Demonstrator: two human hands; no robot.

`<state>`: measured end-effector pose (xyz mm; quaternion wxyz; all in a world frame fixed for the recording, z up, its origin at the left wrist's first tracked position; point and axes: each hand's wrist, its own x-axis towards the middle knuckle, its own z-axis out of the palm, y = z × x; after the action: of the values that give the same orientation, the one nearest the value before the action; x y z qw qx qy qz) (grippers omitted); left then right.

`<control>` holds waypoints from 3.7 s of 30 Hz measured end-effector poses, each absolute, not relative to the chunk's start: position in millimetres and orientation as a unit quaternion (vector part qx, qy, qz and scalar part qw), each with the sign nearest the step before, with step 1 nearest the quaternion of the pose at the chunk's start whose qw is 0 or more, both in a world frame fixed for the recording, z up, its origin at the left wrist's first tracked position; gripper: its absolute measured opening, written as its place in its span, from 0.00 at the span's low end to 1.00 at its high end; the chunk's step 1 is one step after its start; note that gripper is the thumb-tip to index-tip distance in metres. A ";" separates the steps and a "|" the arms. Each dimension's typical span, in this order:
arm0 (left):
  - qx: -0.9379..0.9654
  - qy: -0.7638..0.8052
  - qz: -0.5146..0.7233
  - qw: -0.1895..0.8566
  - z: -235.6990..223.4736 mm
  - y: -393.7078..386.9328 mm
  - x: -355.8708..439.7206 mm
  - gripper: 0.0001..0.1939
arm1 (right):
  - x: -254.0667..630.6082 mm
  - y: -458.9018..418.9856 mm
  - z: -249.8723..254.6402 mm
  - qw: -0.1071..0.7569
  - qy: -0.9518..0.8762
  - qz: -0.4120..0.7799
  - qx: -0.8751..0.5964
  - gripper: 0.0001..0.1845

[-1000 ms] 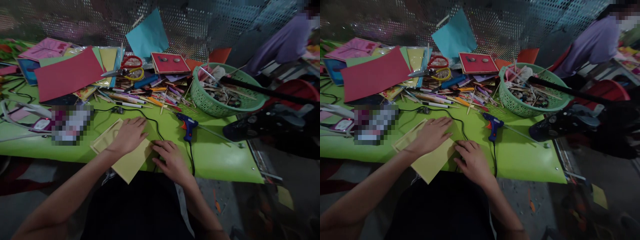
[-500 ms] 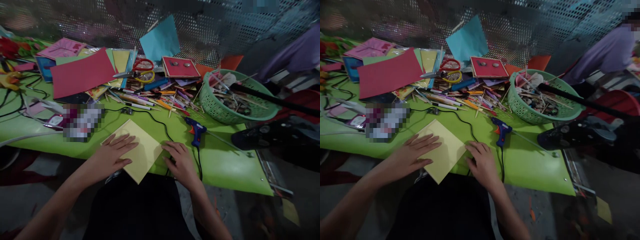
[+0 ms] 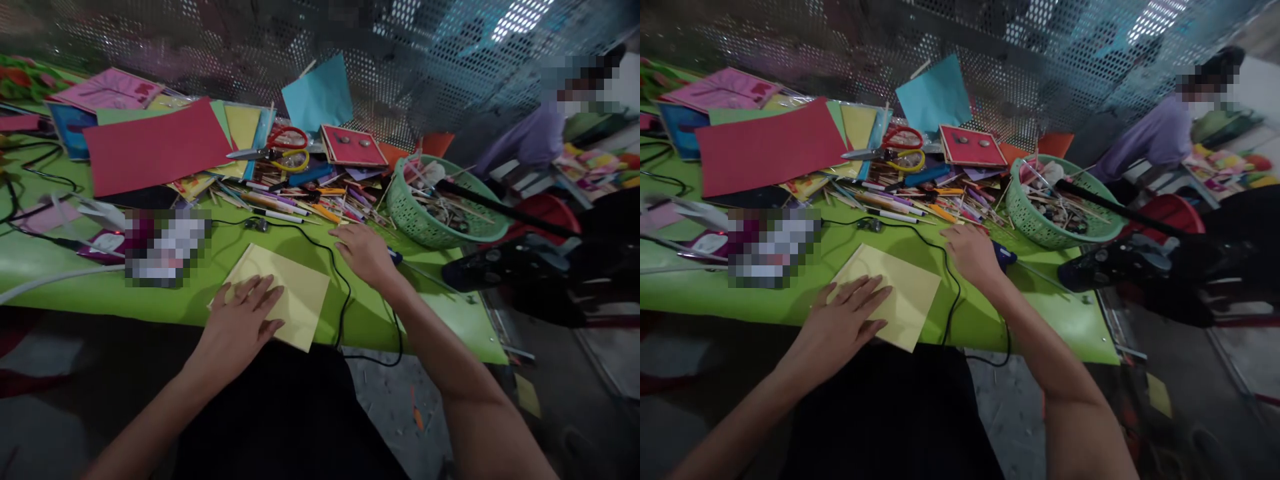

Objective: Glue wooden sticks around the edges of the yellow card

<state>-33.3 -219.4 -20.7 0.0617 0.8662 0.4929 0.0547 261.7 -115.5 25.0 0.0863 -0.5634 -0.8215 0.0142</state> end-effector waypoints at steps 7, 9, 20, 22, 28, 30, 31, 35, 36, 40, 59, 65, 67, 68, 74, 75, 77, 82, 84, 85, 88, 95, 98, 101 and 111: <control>0.867 0.488 0.066 0.070 -18.8 -220.7 -33.9 0.25 | 213.3 -46.2 11.6 -0.034 -0.825 -0.027 -0.564 0.20; 0.868 0.485 0.076 0.076 -20.0 -219.9 -37.5 0.26 | 207.1 -40.2 8.9 -0.042 -0.822 -0.036 -0.567 0.19; 0.852 0.507 0.105 0.075 -17.2 -202.4 -60.5 0.26 | 215.1 -47.1 5.3 -0.085 -0.780 -0.065 -0.617 0.21; 0.847 0.515 0.113 0.069 -16.9 -197.2 -67.1 0.26 | 222.5 -54.0 7.0 -0.085 -0.775 -0.061 -0.623 0.21; 0.831 0.530 0.154 0.063 -25.1 -182.5 -87.5 0.28 | 258.0 -87.0 14.6 -0.044 -0.779 -0.037 -0.624 0.18; 0.828 0.532 0.164 0.071 -27.7 -178.7 -91.3 0.28 | 270.6 -102.2 15.8 -0.001 -0.777 -0.030 -0.629 0.18; 0.826 0.533 0.168 0.075 -28.4 -177.0 -92.3 0.29 | 275.8 -110.5 15.9 0.028 -0.775 -0.026 -0.630 0.17; 0.818 0.541 0.176 0.086 -27.6 -171.6 -92.4 0.28 | 281.9 -143.6 12.5 0.160 -0.804 0.038 -0.571 0.14; 0.817 0.542 0.174 0.089 -27.0 -170.4 -91.8 0.27 | 279.5 -150.6 10.9 0.177 -0.814 0.059 -0.550 0.13; 0.825 0.531 0.171 0.091 -25.0 -166.6 -89.7 0.26 | 263.3 -168.1 2.8 0.176 -0.834 0.098 -0.514 0.14; 0.833 0.514 0.182 0.091 -27.4 -159.4 -87.6 0.24 | 242.3 -172.9 -9.9 0.115 -0.847 0.052 -0.517 0.17; 0.832 0.518 0.176 0.093 -28.2 -157.1 -87.7 0.24 | 240.8 -172.6 -9.4 0.115 -0.844 0.055 -0.520 0.17; 0.834 0.515 0.176 0.092 -28.0 -157.3 -87.9 0.24 | 240.3 -172.4 -9.1 0.113 -0.845 0.058 -0.519 0.17; 0.835 0.514 0.176 0.091 -27.7 -157.4 -87.9 0.24 | 240.1 -172.2 -9.3 0.112 -0.846 0.059 -0.518 0.17; 0.841 0.508 0.171 0.078 -23.5 -154.8 -83.5 0.25 | 238.8 -171.7 -13.8 0.103 -0.844 0.047 -0.524 0.17; 0.844 0.504 0.167 0.076 -22.7 -153.1 -82.2 0.25 | 238.2 -171.7 -14.1 0.099 -0.844 0.043 -0.525 0.17; 0.852 0.494 0.153 0.076 -22.0 -148.4 -79.8 0.26 | 236.5 -171.7 -14.4 0.095 -0.845 0.035 -0.526 0.17; 0.862 0.485 0.122 0.083 -26.8 -137.5 -78.8 0.28 | 232.2 -170.7 -13.0 0.087 -0.841 0.030 -0.533 0.18; 0.860 0.487 0.125 0.083 -29.3 -136.1 -79.6 0.28 | 233.8 -170.0 -11.0 0.084 -0.837 0.039 -0.539 0.18; 0.860 0.488 0.128 0.081 -30.1 -135.9 -79.9 0.28 | 236.0 -170.0 -9.4 0.087 -0.834 0.046 -0.543 0.17; 0.861 0.489 0.122 0.072 -29.9 -136.4 -79.8 0.27 | 247.0 -172.4 -3.1 0.120 -0.814 0.064 -0.565 0.17; 0.857 0.497 0.111 0.081 -25.6 -135.6 -76.5 0.27 | 266.0 -187.2 1.3 0.152 -0.786 0.064 -0.595 0.12; 0.855 0.502 0.105 0.080 -26.3 -135.4 -76.3 0.27 | 263.1 -187.3 -2.9 0.130 -0.794 0.063 -0.591 0.09; 0.857 0.500 0.100 0.067 -26.7 -135.7 -76.4 0.26 | 259.2 -183.2 -5.8 0.113 -0.800 0.054 -0.587 0.08; 0.860 0.495 0.102 0.067 -24.4 -136.7 -74.2 0.27 | 257.9 -175.2 -9.9 0.099 -0.802 0.030 -0.589 0.09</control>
<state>-74.2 -136.7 -24.4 0.0666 0.8600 0.4954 0.1023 257.9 -175.2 -9.9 0.0987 -0.5888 -0.8016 0.0299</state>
